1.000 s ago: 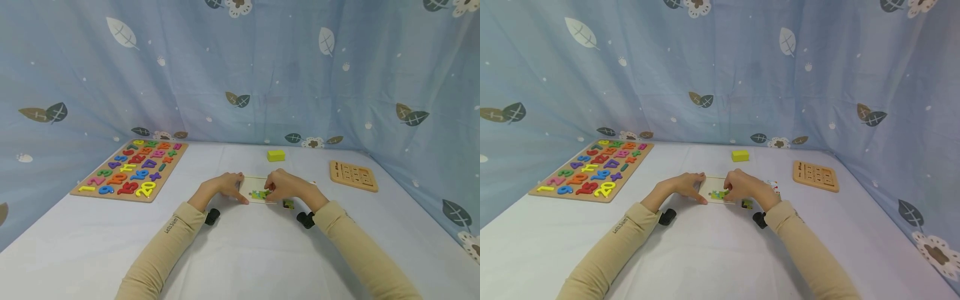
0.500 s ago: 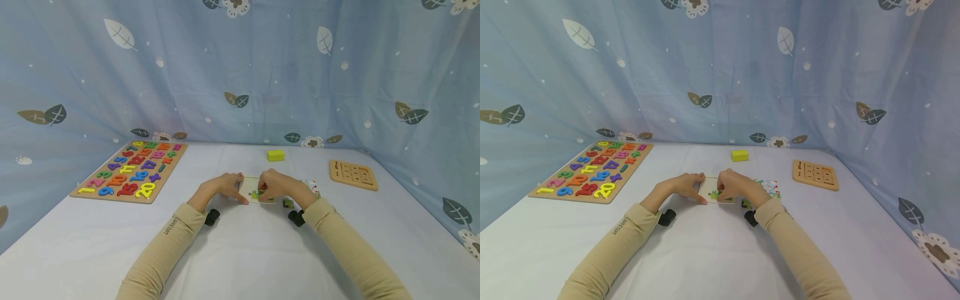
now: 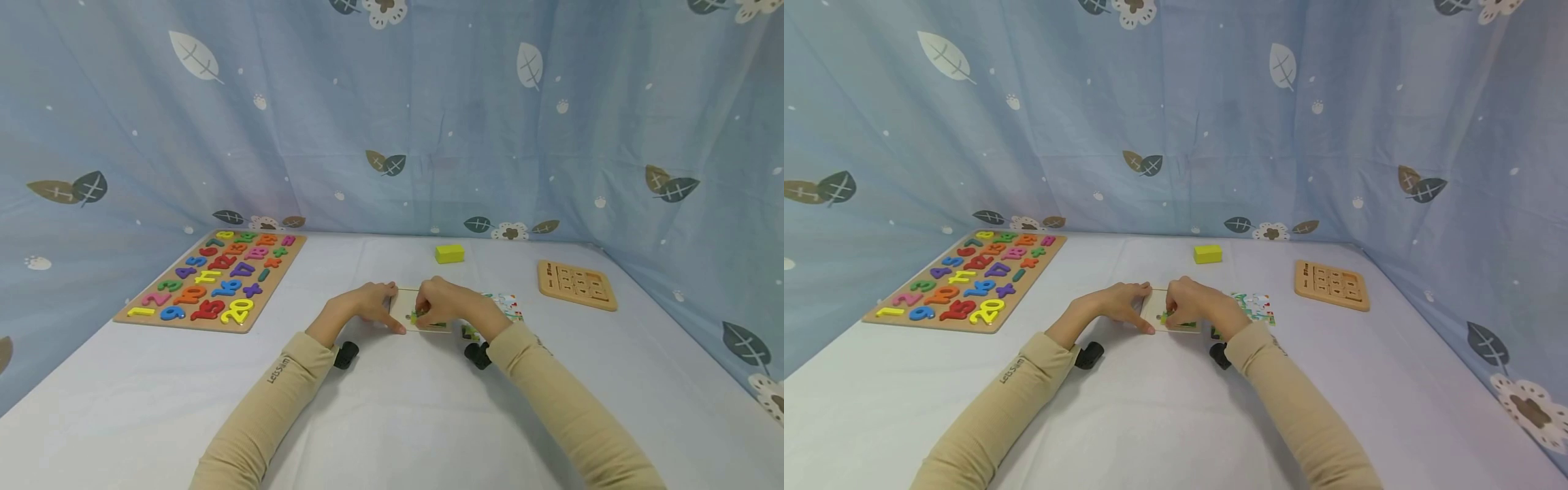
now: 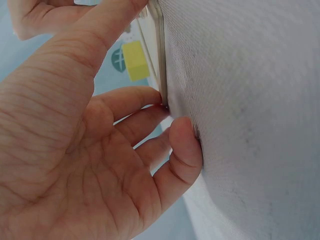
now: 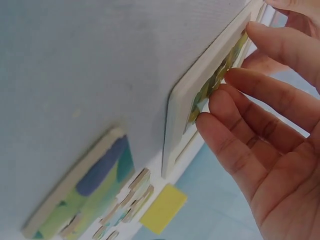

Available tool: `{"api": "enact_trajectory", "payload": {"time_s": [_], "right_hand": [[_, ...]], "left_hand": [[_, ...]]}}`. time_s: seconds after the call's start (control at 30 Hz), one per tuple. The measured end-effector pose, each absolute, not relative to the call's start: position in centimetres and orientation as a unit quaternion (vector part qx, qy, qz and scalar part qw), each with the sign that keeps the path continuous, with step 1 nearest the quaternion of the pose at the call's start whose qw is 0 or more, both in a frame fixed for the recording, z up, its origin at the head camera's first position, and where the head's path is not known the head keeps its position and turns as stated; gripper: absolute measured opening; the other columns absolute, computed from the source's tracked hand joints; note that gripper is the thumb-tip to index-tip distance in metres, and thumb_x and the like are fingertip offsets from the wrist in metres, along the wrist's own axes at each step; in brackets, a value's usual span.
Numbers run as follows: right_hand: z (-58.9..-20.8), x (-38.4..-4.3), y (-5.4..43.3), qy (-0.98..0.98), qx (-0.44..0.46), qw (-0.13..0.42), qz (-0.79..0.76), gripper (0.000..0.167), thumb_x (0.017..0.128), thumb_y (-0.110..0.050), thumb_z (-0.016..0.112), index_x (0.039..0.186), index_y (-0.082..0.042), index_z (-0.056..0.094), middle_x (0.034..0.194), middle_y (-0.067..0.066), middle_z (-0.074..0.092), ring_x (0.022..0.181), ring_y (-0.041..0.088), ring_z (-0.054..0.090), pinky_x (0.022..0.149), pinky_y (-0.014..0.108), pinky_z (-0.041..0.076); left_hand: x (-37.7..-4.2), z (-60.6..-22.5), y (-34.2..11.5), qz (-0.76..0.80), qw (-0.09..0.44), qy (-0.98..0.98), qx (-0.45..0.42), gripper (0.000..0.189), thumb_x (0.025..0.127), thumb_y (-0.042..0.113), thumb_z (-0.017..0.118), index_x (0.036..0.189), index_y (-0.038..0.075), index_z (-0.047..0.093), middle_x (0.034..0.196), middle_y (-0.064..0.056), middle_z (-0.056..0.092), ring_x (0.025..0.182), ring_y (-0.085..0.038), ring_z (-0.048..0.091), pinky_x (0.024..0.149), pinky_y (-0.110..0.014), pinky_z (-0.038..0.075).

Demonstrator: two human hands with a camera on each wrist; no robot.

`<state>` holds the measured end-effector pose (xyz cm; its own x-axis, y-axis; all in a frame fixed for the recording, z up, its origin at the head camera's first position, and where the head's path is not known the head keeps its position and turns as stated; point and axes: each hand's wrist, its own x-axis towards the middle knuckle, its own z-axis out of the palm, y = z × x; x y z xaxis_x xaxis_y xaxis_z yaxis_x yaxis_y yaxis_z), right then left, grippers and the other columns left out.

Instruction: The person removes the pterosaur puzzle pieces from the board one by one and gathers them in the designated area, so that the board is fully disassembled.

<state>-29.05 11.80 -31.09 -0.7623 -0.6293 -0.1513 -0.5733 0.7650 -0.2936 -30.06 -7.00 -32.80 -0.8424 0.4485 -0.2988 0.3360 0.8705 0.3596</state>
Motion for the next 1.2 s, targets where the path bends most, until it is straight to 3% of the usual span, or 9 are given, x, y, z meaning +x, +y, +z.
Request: {"api": "enact_trajectory", "payload": {"time_s": [0.17, 0.3, 0.4, 0.6, 0.77, 0.9, 1.2], "right_hand": [[-31.03, -28.94, 11.44, 0.934, -0.318, 0.123, -0.106, 0.019, 0.084, -0.017, 0.073, 0.096, -0.002, 0.076, 0.067, -0.002, 0.060, 0.059, 0.007, 0.044, 0.055, 0.019, 0.036], [-31.03, -28.78, 11.29, 0.936, -0.315, 0.123, -0.100, 0.021, 0.085, -0.016, 0.073, 0.099, -0.001, 0.075, 0.063, -0.002, 0.056, 0.056, 0.008, 0.041, 0.054, 0.019, 0.034], [-31.01, -28.72, 11.23, 0.937, -0.309, 0.127, -0.099, 0.017, 0.085, -0.016, 0.073, 0.095, -0.001, 0.076, 0.068, -0.002, 0.063, 0.057, 0.007, 0.045, 0.055, 0.019, 0.038], [-31.05, -28.64, 11.14, 0.938, -0.307, 0.127, -0.097, 0.014, 0.085, -0.013, 0.073, 0.093, -0.001, 0.075, 0.081, 0.003, 0.072, 0.065, 0.007, 0.055, 0.065, 0.021, 0.049], [-31.27, -28.61, 11.32, 0.937, -0.317, 0.105, -0.097, 0.012, 0.084, -0.014, 0.074, 0.090, -0.003, 0.074, 0.077, 0.001, 0.067, 0.067, 0.009, 0.051, 0.064, 0.021, 0.046], [-31.34, -28.51, 11.58, 0.935, -0.334, 0.072, -0.092, 0.013, 0.082, -0.016, 0.075, 0.086, -0.003, 0.071, 0.072, 0.000, 0.062, 0.065, 0.010, 0.047, 0.061, 0.021, 0.040], [-31.20, -28.43, 11.36, 0.935, -0.341, 0.049, -0.086, 0.012, 0.079, -0.015, 0.076, 0.078, -0.004, 0.074, 0.067, 0.000, 0.067, 0.056, 0.007, 0.049, 0.054, 0.018, 0.042]], "left_hand": [[-30.09, -32.82, -7.11, 0.146, 0.185, 0.949, 0.211, 0.100, 0.076, 0.049, 0.078, 0.153, 0.012, 0.026, 0.162, -0.006, 0.016, 0.096, -0.019, 0.055, 0.067, -0.025, 0.048], [-30.06, -32.81, -7.11, 0.143, 0.185, 0.949, 0.212, 0.099, 0.076, 0.050, 0.077, 0.153, 0.012, 0.027, 0.162, -0.006, 0.016, 0.114, -0.022, 0.051, 0.078, -0.029, 0.048], [-30.02, -32.79, -7.09, 0.140, 0.184, 0.949, 0.214, 0.099, 0.077, 0.051, 0.077, 0.153, 0.012, 0.027, 0.162, -0.006, 0.017, 0.125, -0.023, 0.044, 0.084, -0.032, 0.045], [-30.05, -32.81, -7.07, 0.140, 0.187, 0.948, 0.214, 0.099, 0.077, 0.051, 0.077, 0.153, 0.012, 0.027, 0.162, -0.005, 0.017, 0.109, -0.022, 0.053, 0.075, -0.028, 0.047], [-29.99, -32.73, -7.03, 0.139, 0.189, 0.948, 0.214, 0.099, 0.077, 0.050, 0.077, 0.153, 0.012, 0.026, 0.162, -0.005, 0.017, 0.098, -0.020, 0.057, 0.070, -0.026, 0.047], [-29.90, -32.68, -6.99, 0.141, 0.188, 0.949, 0.211, 0.099, 0.076, 0.050, 0.077, 0.153, 0.012, 0.027, 0.162, -0.005, 0.017, 0.098, -0.020, 0.057, 0.071, -0.027, 0.048], [-29.95, -32.78, -6.96, 0.143, 0.186, 0.949, 0.209, 0.101, 0.076, 0.050, 0.078, 0.153, 0.011, 0.026, 0.162, -0.005, 0.017, 0.110, -0.021, 0.052, 0.078, -0.029, 0.047]]}}
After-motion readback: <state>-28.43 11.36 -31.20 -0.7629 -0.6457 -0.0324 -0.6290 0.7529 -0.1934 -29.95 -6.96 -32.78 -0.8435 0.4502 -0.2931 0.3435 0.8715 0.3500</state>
